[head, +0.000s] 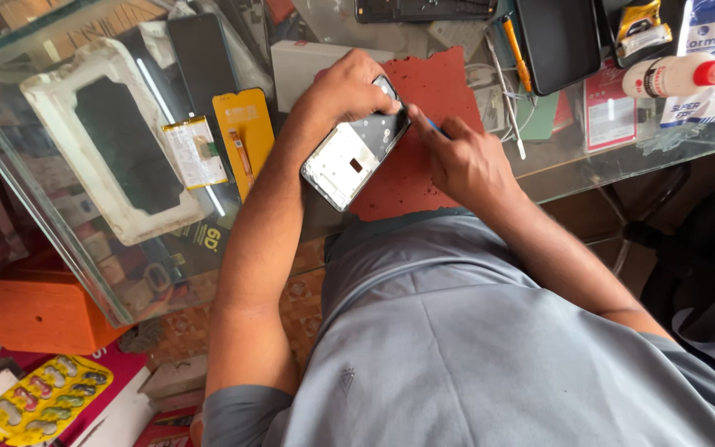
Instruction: The person uses a blue-handled prying tool to scrape adhesive residue from the back of a disassembled smartphone. They then use a green cloth to wipe the surface clean. The phone remains disassembled on the workbench.
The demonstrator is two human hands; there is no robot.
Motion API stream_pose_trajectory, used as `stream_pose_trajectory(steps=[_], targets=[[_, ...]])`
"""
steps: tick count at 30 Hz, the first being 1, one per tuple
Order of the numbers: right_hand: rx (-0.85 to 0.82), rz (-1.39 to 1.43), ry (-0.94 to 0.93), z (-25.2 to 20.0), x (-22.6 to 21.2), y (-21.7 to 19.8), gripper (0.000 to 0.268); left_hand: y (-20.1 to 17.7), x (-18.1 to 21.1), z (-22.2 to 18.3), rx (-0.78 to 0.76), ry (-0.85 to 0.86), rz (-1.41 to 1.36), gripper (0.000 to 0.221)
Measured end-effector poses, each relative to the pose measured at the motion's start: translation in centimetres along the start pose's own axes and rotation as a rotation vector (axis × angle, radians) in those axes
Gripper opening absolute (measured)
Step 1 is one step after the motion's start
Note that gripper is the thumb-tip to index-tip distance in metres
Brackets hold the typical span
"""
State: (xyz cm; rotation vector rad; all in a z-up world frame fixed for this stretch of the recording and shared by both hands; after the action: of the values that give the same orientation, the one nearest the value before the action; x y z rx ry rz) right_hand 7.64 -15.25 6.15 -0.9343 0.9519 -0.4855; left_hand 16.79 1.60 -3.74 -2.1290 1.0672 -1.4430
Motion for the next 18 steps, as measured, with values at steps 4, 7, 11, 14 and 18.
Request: stream_pose_trajectory(steps=[4,7,11,14,18], targets=[[-0.007,0.117,0.064,-0.6,0.9,-1.4,0.052,0.7,-0.5,-1.1,-0.025,-0.063,-0.176,0.03],[0.118,0.215,0.174,-0.7,1.4,-2.3,0.055,0.6,0.0,-2.3,0.113,0.032,-0.296,0.026],[0.141,0.203,0.078,-0.5,0.4,-1.8,0.055,0.1,1.5,-6.8,0.505,0.172,-0.295,0.02],[0.094,0.086,0.019,-0.6,-0.7,-1.0,0.061,-0.3,2.3,-8.3,0.614,0.189,-0.313,0.018],[0.014,-0.033,0.102,-0.8,-0.1,-0.9,0.055,0.0,2.4,-8.8,0.569,0.065,-0.295,0.019]])
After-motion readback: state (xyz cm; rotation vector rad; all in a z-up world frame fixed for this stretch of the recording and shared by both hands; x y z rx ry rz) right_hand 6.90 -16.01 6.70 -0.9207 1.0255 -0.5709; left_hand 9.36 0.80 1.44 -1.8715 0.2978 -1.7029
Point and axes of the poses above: each hand's wrist, its own z-axis towards the middle knuckle, its own y-axis out of the palm, x = y × z, the point moved 8 cm from there along z, towards the middle knuckle, and after that the axes turned 11 degrees about x, right-handed, at the moved point
